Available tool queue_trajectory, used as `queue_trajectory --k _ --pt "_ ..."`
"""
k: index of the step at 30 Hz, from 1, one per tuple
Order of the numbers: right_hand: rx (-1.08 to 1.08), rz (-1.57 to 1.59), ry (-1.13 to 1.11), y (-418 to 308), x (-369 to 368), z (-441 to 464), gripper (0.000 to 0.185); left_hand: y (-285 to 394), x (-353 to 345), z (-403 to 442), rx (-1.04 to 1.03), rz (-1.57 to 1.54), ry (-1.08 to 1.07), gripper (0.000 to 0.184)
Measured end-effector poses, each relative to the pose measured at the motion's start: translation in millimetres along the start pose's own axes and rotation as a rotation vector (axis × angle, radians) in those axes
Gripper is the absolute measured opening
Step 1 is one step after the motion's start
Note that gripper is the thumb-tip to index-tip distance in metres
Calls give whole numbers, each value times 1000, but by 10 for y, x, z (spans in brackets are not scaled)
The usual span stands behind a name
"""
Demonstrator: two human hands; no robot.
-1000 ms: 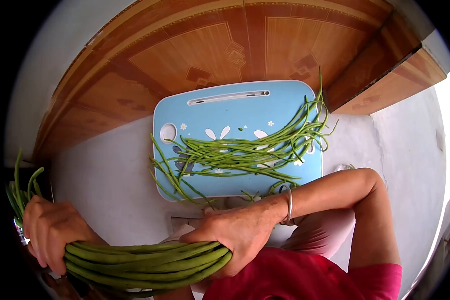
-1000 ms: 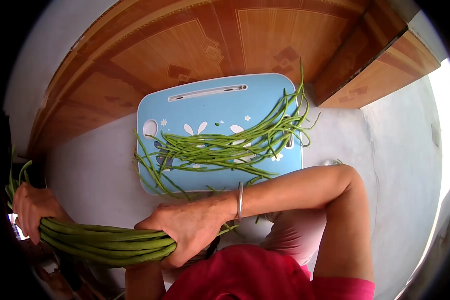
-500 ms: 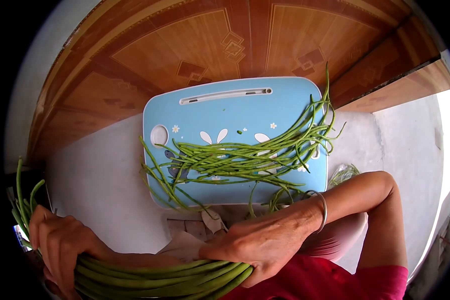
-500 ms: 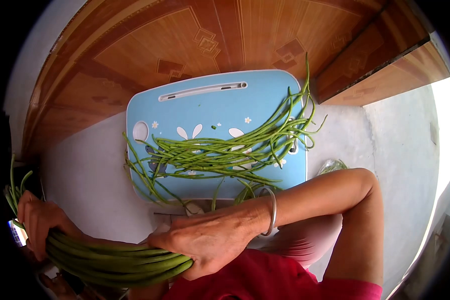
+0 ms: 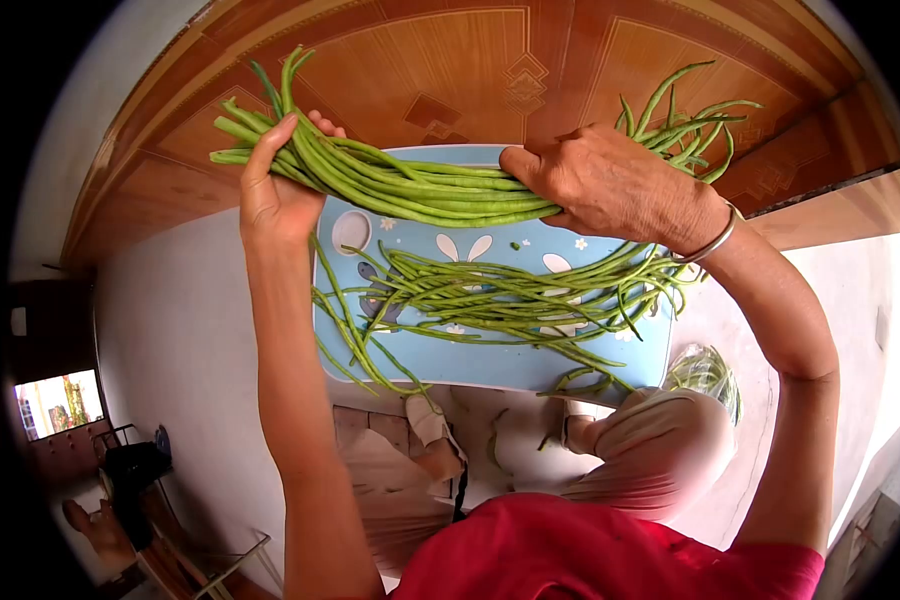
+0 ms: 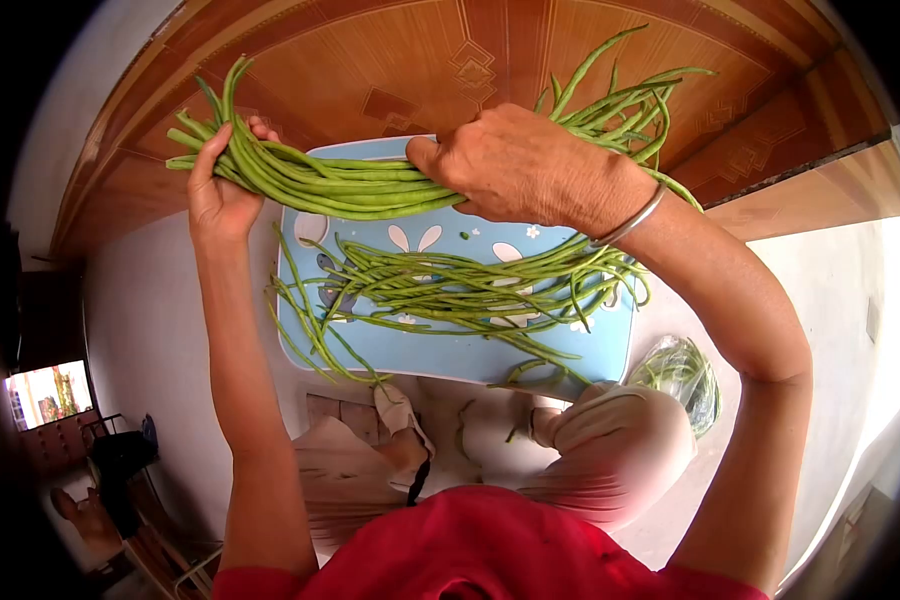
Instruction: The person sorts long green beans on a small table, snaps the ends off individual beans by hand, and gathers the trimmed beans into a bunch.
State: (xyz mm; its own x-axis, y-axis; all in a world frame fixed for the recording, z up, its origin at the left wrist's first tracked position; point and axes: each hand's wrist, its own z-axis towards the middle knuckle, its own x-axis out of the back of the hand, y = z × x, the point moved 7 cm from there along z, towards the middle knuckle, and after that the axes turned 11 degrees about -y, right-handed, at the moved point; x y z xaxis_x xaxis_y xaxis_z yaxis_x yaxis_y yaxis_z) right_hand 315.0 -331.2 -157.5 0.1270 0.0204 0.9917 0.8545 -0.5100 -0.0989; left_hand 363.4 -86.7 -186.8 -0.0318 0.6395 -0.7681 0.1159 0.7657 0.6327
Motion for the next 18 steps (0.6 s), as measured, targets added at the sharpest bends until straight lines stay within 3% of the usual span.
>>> queue_trajectory --k 5,7,8,12,14,18 --pt "102 -162 -17 362 -1233 202 19 -948 1164 454 273 242 286 39" --pt "116 -329 -97 364 -1723 208 9 -1247 1601 521 281 567 337 43" --pt "127 -309 -55 374 -1757 214 8 -1225 1381 424 138 668 284 44" --pt "206 -349 -34 322 -1709 251 6 -1227 1433 477 223 972 220 50" --pt "241 -329 -87 261 -1618 308 14 -1152 1538 590 33 1288 196 43" --pt "237 -86 -108 204 -1514 272 46 -1070 1454 502 -37 1646 229 65"
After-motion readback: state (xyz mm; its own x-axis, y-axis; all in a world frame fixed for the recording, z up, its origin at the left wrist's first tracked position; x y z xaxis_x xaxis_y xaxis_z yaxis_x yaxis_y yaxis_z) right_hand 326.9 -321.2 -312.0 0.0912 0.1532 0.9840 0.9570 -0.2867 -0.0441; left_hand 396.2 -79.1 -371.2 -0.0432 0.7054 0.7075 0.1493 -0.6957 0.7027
